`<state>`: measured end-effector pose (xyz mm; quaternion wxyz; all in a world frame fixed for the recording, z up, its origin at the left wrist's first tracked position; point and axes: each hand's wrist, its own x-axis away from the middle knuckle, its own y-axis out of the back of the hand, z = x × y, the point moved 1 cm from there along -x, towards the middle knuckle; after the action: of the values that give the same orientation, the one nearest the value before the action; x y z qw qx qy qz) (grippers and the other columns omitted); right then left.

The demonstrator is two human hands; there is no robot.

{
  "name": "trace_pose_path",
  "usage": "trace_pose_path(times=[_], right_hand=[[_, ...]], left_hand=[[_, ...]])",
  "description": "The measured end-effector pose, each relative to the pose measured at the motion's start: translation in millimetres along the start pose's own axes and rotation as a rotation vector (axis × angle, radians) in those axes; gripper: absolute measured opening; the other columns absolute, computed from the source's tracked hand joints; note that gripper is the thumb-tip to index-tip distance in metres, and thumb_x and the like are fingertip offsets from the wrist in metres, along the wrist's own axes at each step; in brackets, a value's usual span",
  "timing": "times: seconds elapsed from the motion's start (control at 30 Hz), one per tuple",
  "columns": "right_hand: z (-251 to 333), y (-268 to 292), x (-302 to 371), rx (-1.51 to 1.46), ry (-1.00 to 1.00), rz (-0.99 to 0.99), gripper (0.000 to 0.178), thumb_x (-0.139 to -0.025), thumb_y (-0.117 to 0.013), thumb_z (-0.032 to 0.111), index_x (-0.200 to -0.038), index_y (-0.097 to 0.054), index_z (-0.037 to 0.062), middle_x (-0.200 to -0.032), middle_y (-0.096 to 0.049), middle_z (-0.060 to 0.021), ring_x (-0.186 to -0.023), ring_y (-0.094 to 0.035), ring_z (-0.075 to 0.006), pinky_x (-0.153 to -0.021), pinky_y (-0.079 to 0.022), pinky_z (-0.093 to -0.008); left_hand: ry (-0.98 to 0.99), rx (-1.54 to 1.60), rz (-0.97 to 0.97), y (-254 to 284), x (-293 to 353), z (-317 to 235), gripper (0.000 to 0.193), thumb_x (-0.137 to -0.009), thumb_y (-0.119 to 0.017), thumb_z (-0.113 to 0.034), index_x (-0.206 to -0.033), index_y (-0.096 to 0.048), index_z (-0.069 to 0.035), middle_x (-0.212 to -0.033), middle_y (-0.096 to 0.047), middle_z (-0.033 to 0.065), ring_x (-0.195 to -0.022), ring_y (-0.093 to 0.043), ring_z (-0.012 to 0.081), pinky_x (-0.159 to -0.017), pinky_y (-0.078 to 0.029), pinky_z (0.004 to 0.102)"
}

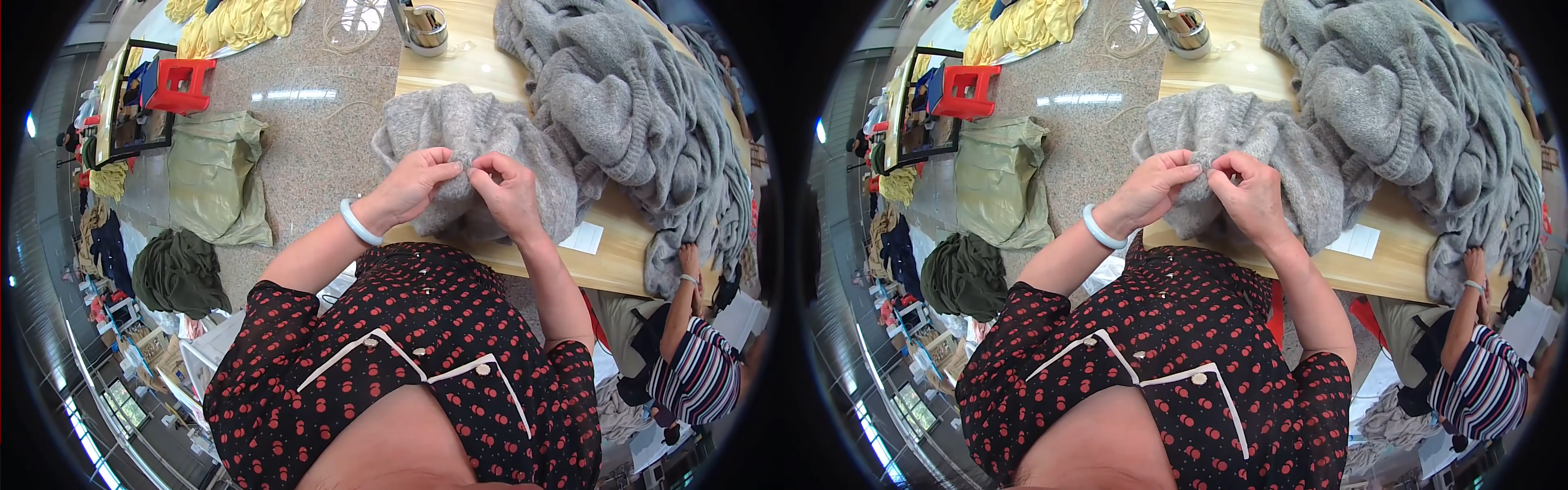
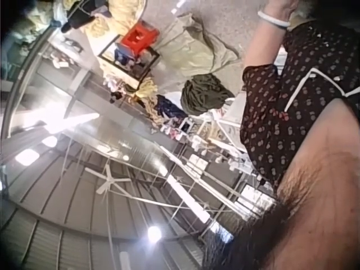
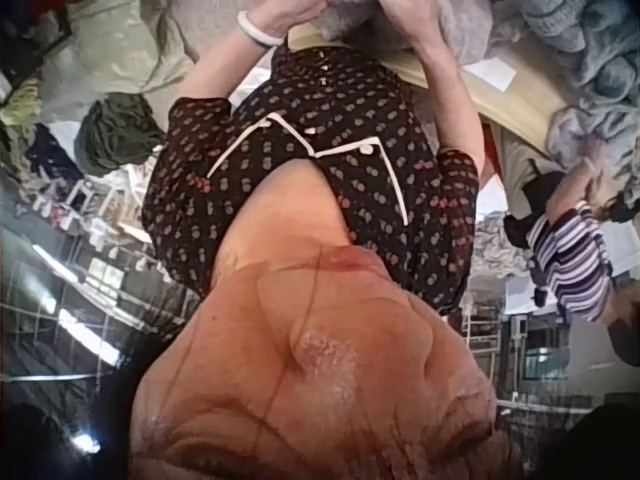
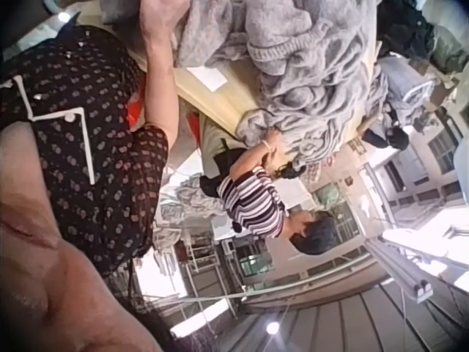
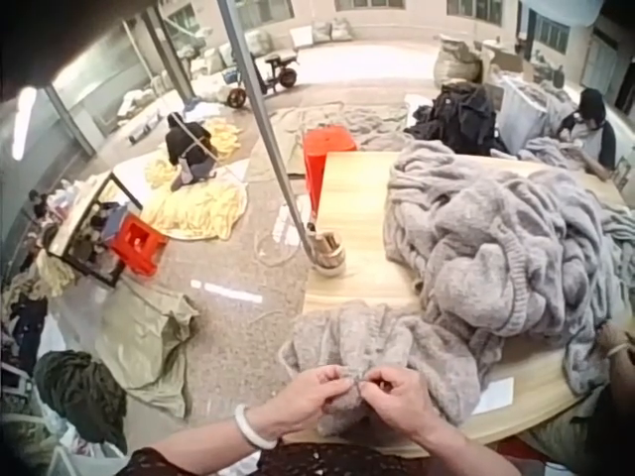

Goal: Inspect a knitted garment for loose threads or defects and manually remove them.

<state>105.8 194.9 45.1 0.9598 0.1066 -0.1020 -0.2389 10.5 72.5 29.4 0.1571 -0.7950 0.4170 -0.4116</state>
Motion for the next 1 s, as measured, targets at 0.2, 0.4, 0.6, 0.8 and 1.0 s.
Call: trace_pose_path(times=[0.2,0.4,0.6,0.8,1.0], right_hand=[[-1.7,-3.3,1.5,0.168,0.145,-0.049,0.006,-0.068,-0.058,0.006,-0.072,-0.058,0.0007,-0.067,-0.057,-0.0103,-0.056,-0.054,-0.0172,-0.053,-0.044,-0.0277],[-14.2,-4.3,0.6,-0.099,-0.098,0.085,0.012,-0.077,-0.059,0.010,-0.082,-0.061,-0.0007,-0.069,-0.058,0.0009,-0.059,-0.048,-0.0041,-0.053,-0.039,-0.0194],[-15.6,-1.2,-3.0,-0.090,-0.153,0.121,0.016,-0.079,-0.058,0.012,-0.085,-0.061,-0.0028,-0.068,-0.057,0.0030,-0.061,-0.047,-0.0015,-0.053,-0.037,-0.0173],[-12.4,-5.9,-4.1,0.118,0.038,-0.004,0.012,-0.075,-0.057,0.007,-0.083,-0.061,-0.0014,-0.067,-0.060,-0.0045,-0.057,-0.052,-0.0076,-0.053,-0.042,-0.0227],[-21.4,-19.1,-2.7,0.255,0.242,-0.159,0.005,-0.070,-0.057,0.005,-0.072,-0.058,0.0018,-0.069,-0.058,-0.0121,-0.061,-0.057,-0.0270,-0.055,-0.045,-0.0338]], left_hand=[[-0.113,-0.500,-0.136,3.1,-1.4,-2.1,0.012,-0.082,-0.057,-0.011,-0.091,-0.057,-0.004,-0.078,-0.056,-0.0039,-0.069,-0.048,0.0013,-0.060,-0.038,0.0151],[-0.219,-0.631,-0.195,6.2,-0.9,3.5,0.010,-0.081,-0.057,-0.010,-0.087,-0.057,-0.002,-0.073,-0.054,-0.0050,-0.065,-0.044,0.0004,-0.056,-0.036,0.0160],[-0.363,-0.793,-0.183,5.5,0.4,6.9,0.009,-0.081,-0.057,-0.009,-0.084,-0.056,-0.001,-0.069,-0.051,-0.0063,-0.062,-0.043,0.0001,-0.052,-0.036,0.0172],[-0.542,-0.958,-0.257,0.3,0.7,10.9,0.009,-0.079,-0.058,-0.009,-0.083,-0.056,-0.001,-0.068,-0.051,-0.0053,-0.061,-0.043,0.0020,-0.052,-0.037,0.0199],[-0.527,-0.949,-0.282,7.7,-7.9,16.9,0.010,-0.078,-0.057,-0.008,-0.081,-0.053,0.001,-0.066,-0.049,-0.0027,-0.060,-0.042,0.0036,-0.051,-0.036,0.0218]])
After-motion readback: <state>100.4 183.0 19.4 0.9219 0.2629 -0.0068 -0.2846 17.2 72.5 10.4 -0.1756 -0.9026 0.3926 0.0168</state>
